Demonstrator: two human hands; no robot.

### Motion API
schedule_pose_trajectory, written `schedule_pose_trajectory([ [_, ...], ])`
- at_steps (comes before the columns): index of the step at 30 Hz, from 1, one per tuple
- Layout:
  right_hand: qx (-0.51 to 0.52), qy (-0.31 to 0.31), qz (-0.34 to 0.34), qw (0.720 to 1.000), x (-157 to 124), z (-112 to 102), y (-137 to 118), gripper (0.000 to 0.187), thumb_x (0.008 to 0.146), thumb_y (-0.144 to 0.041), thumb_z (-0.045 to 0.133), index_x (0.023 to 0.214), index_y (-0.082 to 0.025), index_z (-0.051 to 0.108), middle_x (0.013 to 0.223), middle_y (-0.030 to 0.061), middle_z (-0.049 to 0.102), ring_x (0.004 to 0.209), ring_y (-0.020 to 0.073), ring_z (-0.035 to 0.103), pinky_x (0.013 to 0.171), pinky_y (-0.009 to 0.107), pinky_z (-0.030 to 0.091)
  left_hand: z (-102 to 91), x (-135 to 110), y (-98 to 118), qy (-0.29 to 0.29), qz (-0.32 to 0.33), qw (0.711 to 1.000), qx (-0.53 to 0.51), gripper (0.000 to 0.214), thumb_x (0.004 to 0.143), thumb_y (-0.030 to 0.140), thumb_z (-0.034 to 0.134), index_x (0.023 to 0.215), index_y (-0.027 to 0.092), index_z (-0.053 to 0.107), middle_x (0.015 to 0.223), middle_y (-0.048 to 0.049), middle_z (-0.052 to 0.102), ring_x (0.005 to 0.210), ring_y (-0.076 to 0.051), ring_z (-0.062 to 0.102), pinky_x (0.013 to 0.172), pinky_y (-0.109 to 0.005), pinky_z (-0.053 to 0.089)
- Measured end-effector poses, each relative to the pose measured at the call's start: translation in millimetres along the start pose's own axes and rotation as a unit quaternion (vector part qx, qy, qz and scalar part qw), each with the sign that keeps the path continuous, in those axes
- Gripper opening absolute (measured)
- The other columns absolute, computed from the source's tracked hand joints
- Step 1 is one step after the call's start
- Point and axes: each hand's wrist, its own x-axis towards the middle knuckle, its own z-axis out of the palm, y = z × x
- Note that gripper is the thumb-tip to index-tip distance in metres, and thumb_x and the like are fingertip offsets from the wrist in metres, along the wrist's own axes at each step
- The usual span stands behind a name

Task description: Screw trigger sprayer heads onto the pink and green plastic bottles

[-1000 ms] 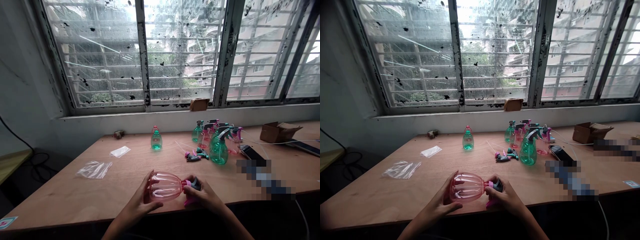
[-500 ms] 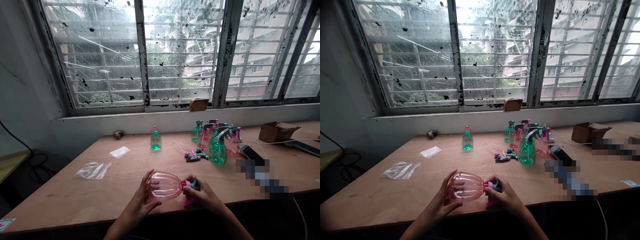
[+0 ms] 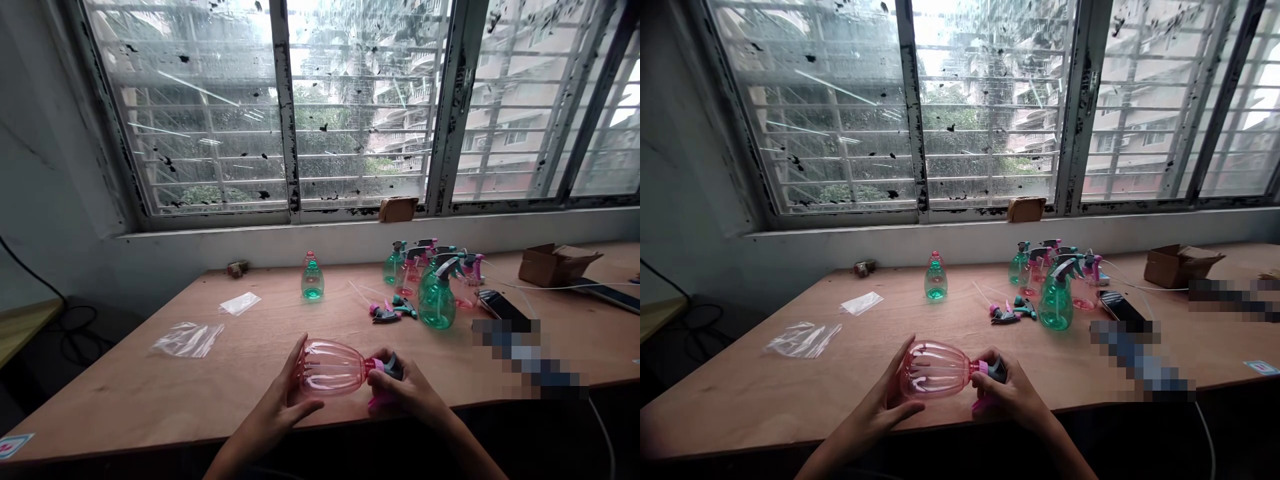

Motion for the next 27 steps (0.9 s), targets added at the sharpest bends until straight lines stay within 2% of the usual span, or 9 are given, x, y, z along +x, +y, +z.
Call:
schedule_pose_trajectory([
  [3, 0.008, -0.006, 0.005, 1.0, -1, 0, 3, 0.033, 0.08, -0.045, 0.073, 0.09, -0.016, 0.063, 0.064, -0.001, 0.067, 0.058, 0.0145, 0.062, 0.055, 0.023, 0.047, 0.2, -1, 3, -0.015, 0.003, 0.999, -0.044, 0.092, 0.08, 0.026, 0.076, 0.149, 0.04, 0.017, 0.159, -0.0066, 0.022, 0.138, -0.031, 0.039, 0.115, -0.05, 0.029],
  [8, 0.019, -0.013, 0.009, 1.0, -2, 1, 6, 0.032, 0.08, -0.044, 0.073, 0.091, -0.016, 0.062, 0.066, -0.0009, 0.067, 0.058, 0.0145, 0.062, 0.056, 0.024, 0.048, 2.9, 0, 11, -0.024, 0.008, 0.995, -0.094, 0.082, 0.082, 0.03, 0.074, 0.145, 0.034, 0.022, 0.144, -0.0114, 0.044, 0.128, -0.03, 0.05, 0.11, -0.049, 0.035],
  [11, 0.009, -0.018, 0.005, 1.0, -1, 1, 6, 0.033, 0.08, -0.045, 0.072, 0.091, -0.016, 0.062, 0.066, -0.0002, 0.067, 0.059, 0.0153, 0.062, 0.057, 0.025, 0.048, 2.1, 1, 8, -0.006, 0.017, 0.996, -0.091, 0.076, 0.082, 0.03, 0.074, 0.14, 0.035, 0.027, 0.142, -0.0102, 0.045, 0.129, -0.029, 0.048, 0.109, -0.048, 0.037],
  [14, -0.003, -0.024, 0.003, 1.0, -1, 1, 6, 0.033, 0.08, -0.046, 0.072, 0.09, -0.016, 0.063, 0.067, 0.0001, 0.067, 0.061, 0.0159, 0.062, 0.057, 0.025, 0.048, 0.3, 1, 3, 0.021, 0.028, 0.996, -0.085, 0.076, 0.078, 0.029, 0.078, 0.138, 0.036, 0.031, 0.146, -0.0083, 0.038, 0.135, -0.029, 0.04, 0.111, -0.047, 0.034],
  [18, 0.003, -0.029, 0.014, 0.999, -1, 1, 5, 0.034, 0.079, -0.047, 0.073, 0.091, -0.016, 0.063, 0.068, -0.0002, 0.067, 0.061, 0.0165, 0.063, 0.059, 0.026, 0.049, -0.1, -1, 3, 0.019, 0.038, 0.996, -0.079, 0.091, 0.075, 0.031, 0.081, 0.146, 0.037, 0.025, 0.15, -0.0083, 0.036, 0.138, -0.031, 0.037, 0.115, -0.049, 0.029],
  [22, 0.006, -0.032, 0.018, 0.999, -2, 1, 2, 0.035, 0.078, -0.048, 0.073, 0.09, -0.016, 0.063, 0.068, -0.0005, 0.067, 0.062, 0.0167, 0.063, 0.059, 0.025, 0.049, 0.3, -3, 11, 0.022, 0.038, 0.998, -0.034, 0.084, 0.076, 0.032, 0.079, 0.145, 0.034, 0.032, 0.153, -0.0103, 0.036, 0.141, -0.032, 0.032, 0.118, -0.049, 0.023],
  [27, 0.011, -0.041, 0.014, 0.999, -1, 0, 1, 0.034, 0.079, -0.046, 0.073, 0.09, -0.015, 0.063, 0.067, -0.0003, 0.067, 0.061, 0.0153, 0.062, 0.058, 0.024, 0.047, -0.5, -5, 14, 0.014, 0.038, 0.999, -0.006, 0.084, 0.078, 0.031, 0.077, 0.147, 0.033, 0.028, 0.158, -0.0105, 0.027, 0.143, -0.034, 0.027, 0.119, -0.051, 0.016],
])
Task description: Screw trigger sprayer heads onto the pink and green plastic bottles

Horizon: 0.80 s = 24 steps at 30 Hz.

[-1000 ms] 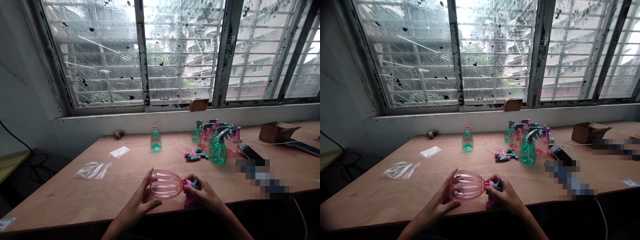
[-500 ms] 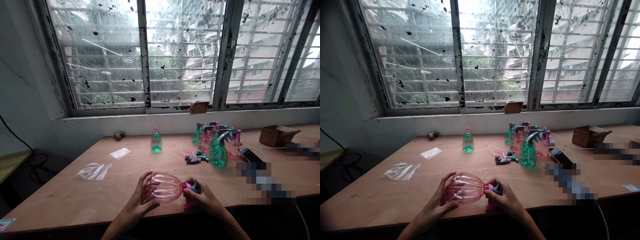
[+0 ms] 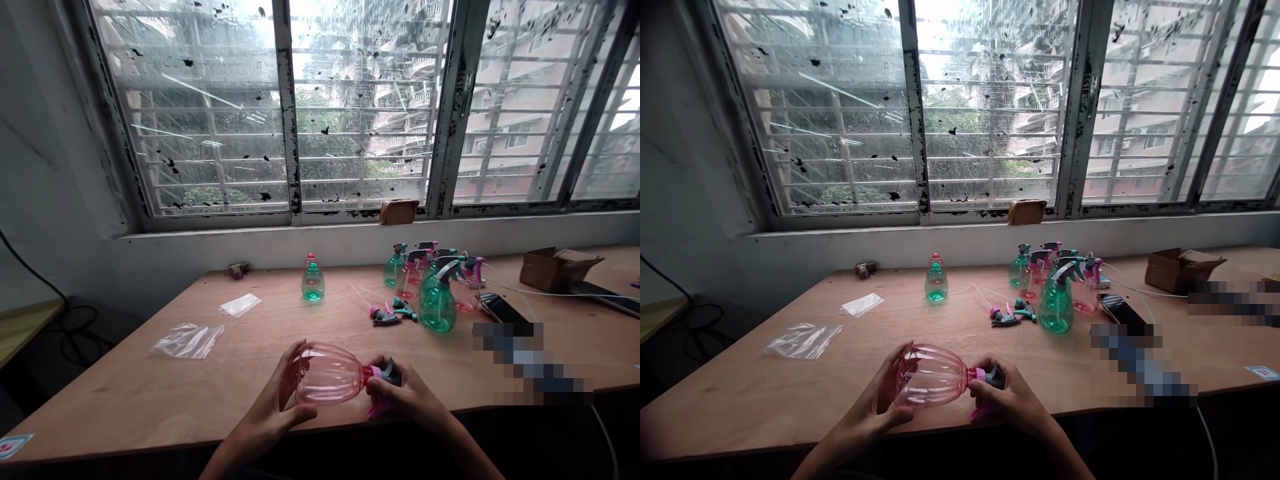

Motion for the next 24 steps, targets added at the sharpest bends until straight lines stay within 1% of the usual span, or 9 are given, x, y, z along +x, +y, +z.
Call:
schedule_pose_trajectory([
  [4, 0.023, 0.008, 0.005, 1.0, 1, -1, 2, 0.034, 0.078, -0.046, 0.074, 0.089, -0.016, 0.063, 0.065, -0.001, 0.067, 0.058, 0.0149, 0.061, 0.056, 0.024, 0.048, 0.5, 0, -5, -0.01, 0.017, 1.0, 0.017, 0.081, 0.081, 0.026, 0.075, 0.146, 0.038, 0.028, 0.16, -0.0058, 0.023, 0.148, -0.03, 0.015, 0.121, -0.05, 0.009],
  [7, 0.04, 0.016, 0.01, 0.999, 2, -2, 4, 0.035, 0.078, -0.047, 0.074, 0.089, -0.016, 0.062, 0.065, -0.0012, 0.066, 0.058, 0.0153, 0.062, 0.055, 0.024, 0.05, 1.0, 1, -10, -0.016, -0.012, 1.0, -0.012, 0.09, 0.079, 0.027, 0.076, 0.147, 0.043, 0.02, 0.161, -0.0045, 0.021, 0.145, -0.03, 0.023, 0.119, -0.051, 0.017],
  [10, 0.034, 0.02, 0.012, 0.999, 1, -2, 5, 0.035, 0.078, -0.047, 0.074, 0.091, -0.017, 0.061, 0.066, -0.0008, 0.067, 0.058, 0.0161, 0.063, 0.054, 0.025, 0.05, 1.0, 2, -12, -0.018, -0.042, 0.997, -0.064, 0.099, 0.077, 0.035, 0.078, 0.15, 0.04, 0.011, 0.16, -0.0085, 0.022, 0.14, -0.032, 0.035, 0.116, -0.053, 0.025],
  [13, 0.028, 0.027, 0.006, 0.999, 1, -1, 4, 0.035, 0.078, -0.047, 0.074, 0.09, -0.017, 0.061, 0.065, -0.0008, 0.067, 0.058, 0.0159, 0.062, 0.054, 0.024, 0.049, 0.8, 4, -13, -0.008, -0.059, 0.996, -0.064, 0.094, 0.075, 0.037, 0.079, 0.149, 0.032, 0.023, 0.158, -0.011, 0.027, 0.142, -0.033, 0.031, 0.118, -0.053, 0.021],
  [15, 0.028, 0.033, -0.001, 0.999, 1, -1, 4, 0.035, 0.078, -0.046, 0.074, 0.09, -0.016, 0.061, 0.065, -0.0009, 0.067, 0.058, 0.015, 0.062, 0.055, 0.023, 0.047, 0.7, 4, -14, -0.008, -0.053, 0.998, -0.039, 0.093, 0.07, 0.03, 0.084, 0.147, 0.033, 0.03, 0.158, -0.0089, 0.027, 0.143, -0.033, 0.028, 0.119, -0.051, 0.021],
  [18, 0.033, 0.038, -0.004, 0.999, 1, -1, 3, 0.034, 0.079, -0.046, 0.074, 0.09, -0.016, 0.061, 0.066, -0.001, 0.066, 0.058, 0.0142, 0.061, 0.054, 0.023, 0.046, 0.8, 3, -16, -0.019, -0.046, 0.999, -0.021, 0.098, 0.073, 0.025, 0.082, 0.149, 0.039, 0.02, 0.149, -0.0096, 0.042, 0.136, -0.032, 0.041, 0.114, -0.052, 0.031],
  [20, 0.032, 0.038, -0.002, 0.999, 1, 0, 2, 0.035, 0.079, -0.046, 0.074, 0.09, -0.016, 0.06, 0.065, -0.001, 0.066, 0.058, 0.0142, 0.061, 0.054, 0.023, 0.046, 1.0, 3, -16, -0.035, -0.057, 0.998, -0.021, 0.102, 0.077, 0.025, 0.078, 0.151, 0.038, 0.009, 0.134, -0.011, 0.056, 0.128, -0.031, 0.051, 0.109, -0.052, 0.036],
  [21, 0.032, 0.037, -0.002, 0.999, 1, 0, 2, 0.035, 0.079, -0.046, 0.074, 0.09, -0.016, 0.06, 0.065, -0.0009, 0.066, 0.058, 0.0144, 0.061, 0.054, 0.023, 0.046, 1.2, 3, -16, -0.039, -0.061, 0.997, -0.028, 0.104, 0.078, 0.025, 0.078, 0.151, 0.038, 0.005, 0.13, -0.0108, 0.058, 0.126, -0.03, 0.053, 0.108, -0.052, 0.037],
  [24, 0.025, 0.032, -0.002, 0.999, 1, 0, 2, 0.035, 0.079, -0.047, 0.073, 0.09, -0.016, 0.061, 0.067, -0.0001, 0.067, 0.06, 0.0157, 0.062, 0.056, 0.024, 0.047, 2.0, 3, -16, -0.033, -0.044, 0.996, -0.064, 0.107, 0.075, 0.027, 0.08, 0.151, 0.039, 0.006, 0.144, -0.0103, 0.045, 0.131, -0.031, 0.047, 0.111, -0.051, 0.034],
])
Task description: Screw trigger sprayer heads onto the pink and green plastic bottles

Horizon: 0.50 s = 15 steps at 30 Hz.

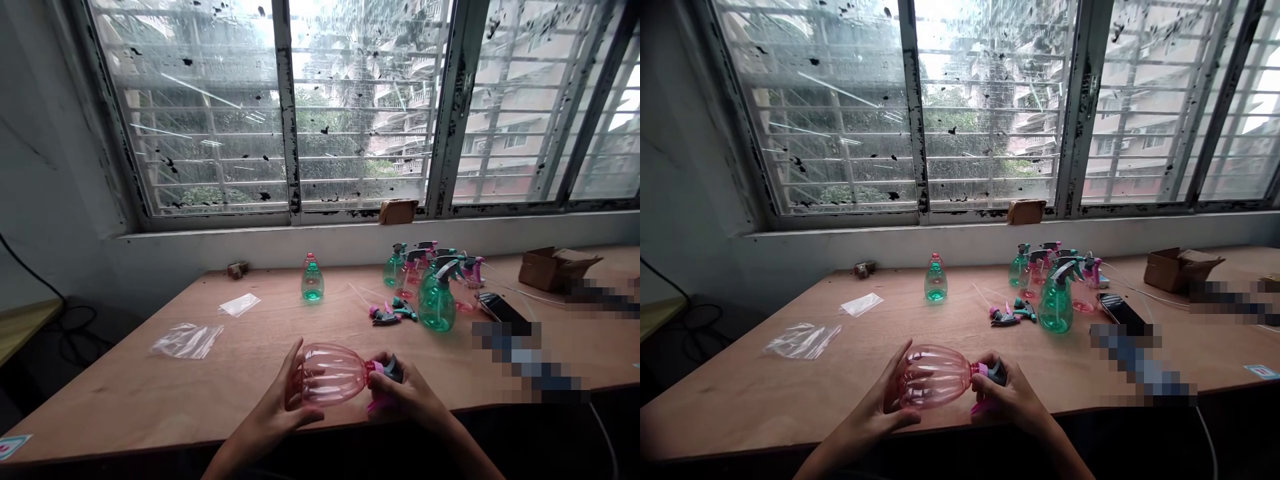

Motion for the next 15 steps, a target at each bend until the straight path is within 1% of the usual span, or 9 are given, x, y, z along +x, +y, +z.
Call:
schedule_pose_trajectory([
  [2, -0.009, -0.004, 0.003, 1.0, -0.5, 0.0, 1.1, 0.035, 0.079, -0.047, 0.073, 0.091, -0.016, 0.061, 0.068, 0.0002, 0.068, 0.061, 0.0162, 0.063, 0.057, 0.025, 0.048, 0.1, 0.2, -0.9, 0.0, 0.009, 1.0, -0.008, 0.102, 0.074, 0.028, 0.081, 0.15, 0.039, 0.014, 0.153, -0.0095, 0.034, 0.136, -0.032, 0.039, 0.113, -0.05, 0.032],
  [4, -0.011, -0.006, 0.009, 1.0, -0.9, -0.1, 2.2, 0.034, 0.08, -0.047, 0.072, 0.092, -0.017, 0.06, 0.067, -0.0002, 0.067, 0.06, 0.016, 0.062, 0.057, 0.025, 0.049, -0.4, 0.4, -2.8, 0.001, 0.01, 1.0, 0.007, 0.095, 0.076, 0.028, 0.079, 0.149, 0.039, 0.019, 0.156, -0.0086, 0.029, 0.138, -0.032, 0.036, 0.113, -0.049, 0.032],
  [7, -0.017, -0.005, 0.006, 1.0, -1.2, -0.3, 2.0, 0.035, 0.079, -0.046, 0.073, 0.091, -0.016, 0.06, 0.066, -0.0005, 0.067, 0.059, 0.015, 0.061, 0.056, 0.024, 0.048, -1.4, 0.3, -5.5, 0.009, 0.024, 0.998, 0.05, 0.088, 0.083, 0.029, 0.072, 0.15, 0.04, 0.016, 0.157, -0.0081, 0.026, 0.134, -0.031, 0.042, 0.112, -0.049, 0.034],
  [9, -0.025, 0.0, 0.0, 1.0, -1.2, -0.2, 0.9, 0.035, 0.079, -0.046, 0.073, 0.091, -0.015, 0.061, 0.066, -0.0003, 0.066, 0.06, 0.0146, 0.061, 0.056, 0.023, 0.048, -1.8, 0.0, -5.4, 0.004, 0.029, 0.997, 0.066, 0.095, 0.082, 0.028, 0.073, 0.151, 0.041, 0.008, 0.157, -0.0089, 0.026, 0.133, -0.031, 0.044, 0.112, -0.05, 0.033],
  [11, -0.023, 0.006, -0.004, 1.0, -1.1, 0.0, 0.1, 0.035, 0.079, -0.046, 0.073, 0.09, -0.016, 0.061, 0.066, -0.0004, 0.066, 0.06, 0.0145, 0.061, 0.056, 0.023, 0.048, -1.7, -0.8, -3.8, -0.005, 0.022, 0.998, 0.053, 0.107, 0.077, 0.029, 0.079, 0.151, 0.041, 0.002, 0.159, -0.0089, 0.023, 0.137, -0.032, 0.038, 0.114, -0.051, 0.029],
  [12, -0.02, 0.007, -0.004, 1.0, -1.1, 0.1, 0.1, 0.035, 0.079, -0.046, 0.073, 0.09, -0.016, 0.061, 0.066, -0.0005, 0.066, 0.06, 0.0145, 0.061, 0.056, 0.023, 0.048, -1.7, -1.3, -2.9, -0.008, 0.017, 0.999, 0.04, 0.11, 0.076, 0.03, 0.08, 0.151, 0.041, 0.001, 0.16, -0.0084, 0.02, 0.14, -0.032, 0.034, 0.115, -0.051, 0.027],
  [13, -0.019, 0.005, -0.004, 1.0, -0.9, 0.2, 0.3, 0.035, 0.079, -0.046, 0.073, 0.09, -0.016, 0.061, 0.066, -0.0005, 0.066, 0.06, 0.0145, 0.061, 0.056, 0.024, 0.048, -1.6, -1.8, -2.0, -0.008, 0.012, 1.0, 0.028, 0.107, 0.076, 0.032, 0.079, 0.151, 0.04, 0.002, 0.161, -0.0079, 0.018, 0.142, -0.032, 0.03, 0.116, -0.051, 0.025],
  [15, -0.02, 0.003, -0.001, 1.0, -0.5, 0.3, 1.1, 0.035, 0.079, -0.046, 0.073, 0.091, -0.016, 0.061, 0.067, -0.0003, 0.066, 0.06, 0.0147, 0.061, 0.056, 0.024, 0.049, -1.6, -2.7, -1.2, -0.006, 0.006, 1.0, 0.02, 0.096, 0.08, 0.035, 0.076, 0.151, 0.039, 0.01, 0.162, -0.0066, 0.015, 0.145, -0.031, 0.025, 0.117, -0.05, 0.023],
])
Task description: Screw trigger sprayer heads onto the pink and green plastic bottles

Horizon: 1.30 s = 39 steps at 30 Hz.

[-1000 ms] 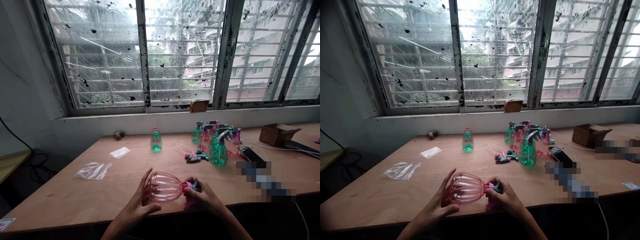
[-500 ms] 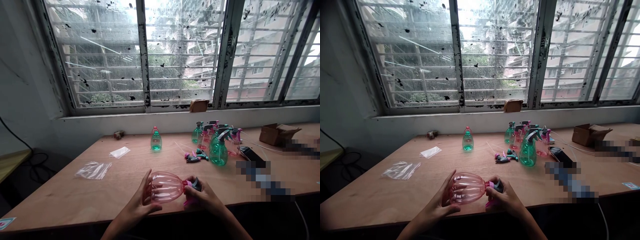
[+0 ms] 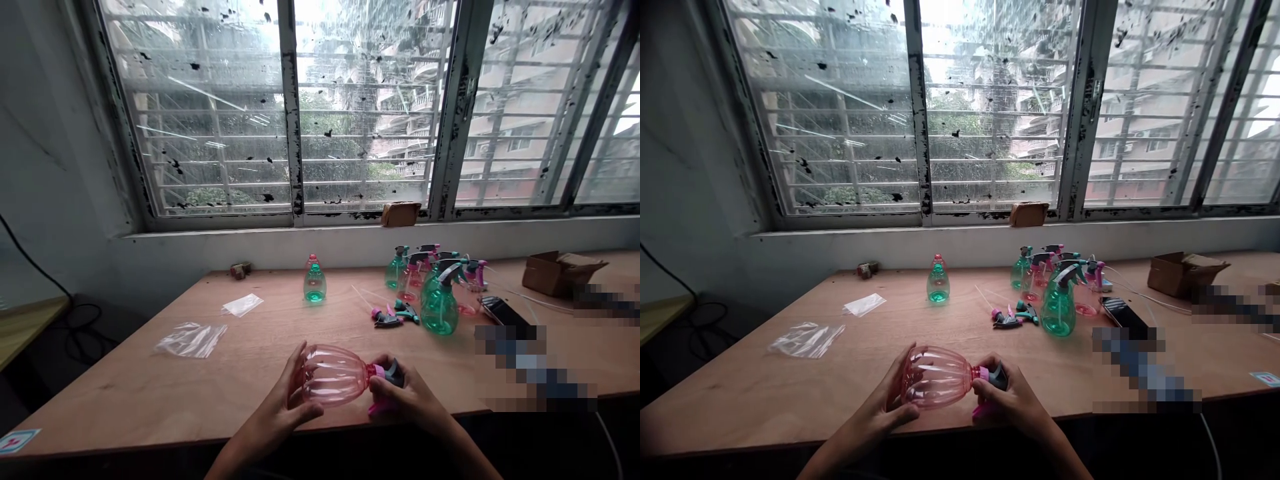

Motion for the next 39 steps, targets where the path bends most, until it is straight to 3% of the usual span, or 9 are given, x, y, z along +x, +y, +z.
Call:
schedule_pose_trajectory([
  [3, 0.007, 0.003, 0.004, 1.0, 1.1, 0.6, 1.4, 0.036, 0.079, -0.048, 0.073, 0.091, -0.016, 0.06, 0.068, -0.0005, 0.065, 0.061, 0.0154, 0.061, 0.057, 0.026, 0.052, -0.4, -0.8, -0.2, 0.003, 0.003, 1.0, 0.027, 0.091, 0.081, 0.03, 0.075, 0.149, 0.041, 0.016, 0.162, -0.0042, 0.017, 0.145, -0.03, 0.026, 0.118, -0.049, 0.023],
  [8, 0.011, -0.002, -0.002, 1.0, 1.9, 1.8, 2.3, 0.036, 0.079, -0.048, 0.073, 0.091, -0.016, 0.06, 0.07, -0.0004, 0.064, 0.064, 0.0162, 0.062, 0.059, 0.028, 0.053, 1.2, -1.2, 4.4, -0.008, 0.007, 0.999, 0.048, 0.094, 0.085, 0.026, 0.07, 0.15, 0.042, 0.004, 0.158, -0.0074, 0.028, 0.135, -0.029, 0.044, 0.114, -0.05, 0.03],
  [12, -0.009, -0.001, -0.003, 1.0, 0.8, 0.6, 1.6, 0.036, 0.08, -0.048, 0.072, 0.092, -0.016, 0.061, 0.068, 0.0, 0.066, 0.063, 0.0163, 0.062, 0.059, 0.027, 0.052, 3.6, -1.6, 8.8, 0.006, 0.002, 0.999, 0.035, 0.099, 0.083, 0.03, 0.073, 0.151, 0.038, 0.002, 0.161, -0.0092, 0.017, 0.139, -0.031, 0.036, 0.116, -0.051, 0.026],
  [19, 0.006, -0.009, 0.005, 1.0, -0.4, -0.2, 0.2, 0.036, 0.08, -0.047, 0.072, 0.092, -0.016, 0.06, 0.067, -0.0001, 0.065, 0.061, 0.0156, 0.061, 0.057, 0.026, 0.051, 3.1, -0.3, 3.2, 0.022, 0.016, 0.994, 0.106, 0.09, 0.086, 0.029, 0.069, 0.151, 0.041, 0.007, 0.16, -0.0069, 0.021, 0.139, -0.029, 0.037, 0.117, -0.051, 0.023],
  [24, 0.004, -0.015, -0.001, 1.0, 0.2, -0.5, -0.1, 0.033, 0.081, -0.044, 0.072, 0.092, -0.016, 0.061, 0.067, -0.0001, 0.066, 0.061, 0.015, 0.061, 0.057, 0.025, 0.05, 4.2, -0.5, 5.6, 0.005, -0.012, 0.997, 0.073, 0.097, 0.085, 0.033, 0.07, 0.151, 0.039, -0.002, 0.159, -0.01, 0.023, 0.134, -0.03, 0.044, 0.111, -0.049, 0.034],
  [29, -0.002, -0.009, -0.007, 1.0, 0.2, -0.8, -1.7, 0.033, 0.081, -0.044, 0.072, 0.092, -0.016, 0.062, 0.067, -0.0004, 0.066, 0.061, 0.0146, 0.061, 0.057, 0.024, 0.049, 3.9, 0.4, 5.5, 0.029, -0.016, 0.996, 0.077, 0.088, 0.085, 0.033, 0.07, 0.152, 0.034, 0.012, 0.156, -0.0097, 0.029, 0.141, -0.031, 0.032, 0.116, -0.05, 0.026],
  [31, -0.004, -0.007, -0.003, 1.0, -0.1, -0.2, -2.5, 0.033, 0.08, -0.045, 0.073, 0.092, -0.016, 0.061, 0.067, -0.0003, 0.066, 0.061, 0.0146, 0.061, 0.056, 0.024, 0.05, 4.2, 1.3, 4.0, 0.039, -0.005, 0.995, 0.087, 0.09, 0.082, 0.03, 0.073, 0.151, 0.035, 0.015, 0.154, -0.0095, 0.032, 0.139, -0.031, 0.036, 0.117, -0.049, 0.025],
  [35, 0.01, 0.008, 0.014, 1.0, -0.3, 1.3, -3.0, 0.037, 0.078, -0.049, 0.074, 0.091, -0.016, 0.06, 0.067, -0.0003, 0.065, 0.061, 0.016, 0.062, 0.055, 0.025, 0.052, 7.0, 2.7, 1.1, 0.051, -0.007, 0.998, 0.044, 0.091, 0.079, 0.03, 0.076, 0.148, 0.036, 0.017, 0.135, -0.0099, 0.051, 0.128, -0.029, 0.05, 0.111, -0.049, 0.036],
  [39, 0.01, 0.021, 0.013, 1.0, 0.0, 1.4, -2.8, 0.04, 0.076, -0.051, 0.074, 0.089, -0.016, 0.059, 0.067, 0.0002, 0.066, 0.061, 0.0164, 0.063, 0.054, 0.025, 0.052, 8.8, 2.7, 0.5, 0.066, -0.013, 0.997, 0.034, 0.091, 0.074, 0.029, 0.08, 0.145, 0.036, 0.022, 0.128, -0.0084, 0.055, 0.123, -0.029, 0.053, 0.108, -0.049, 0.039],
])
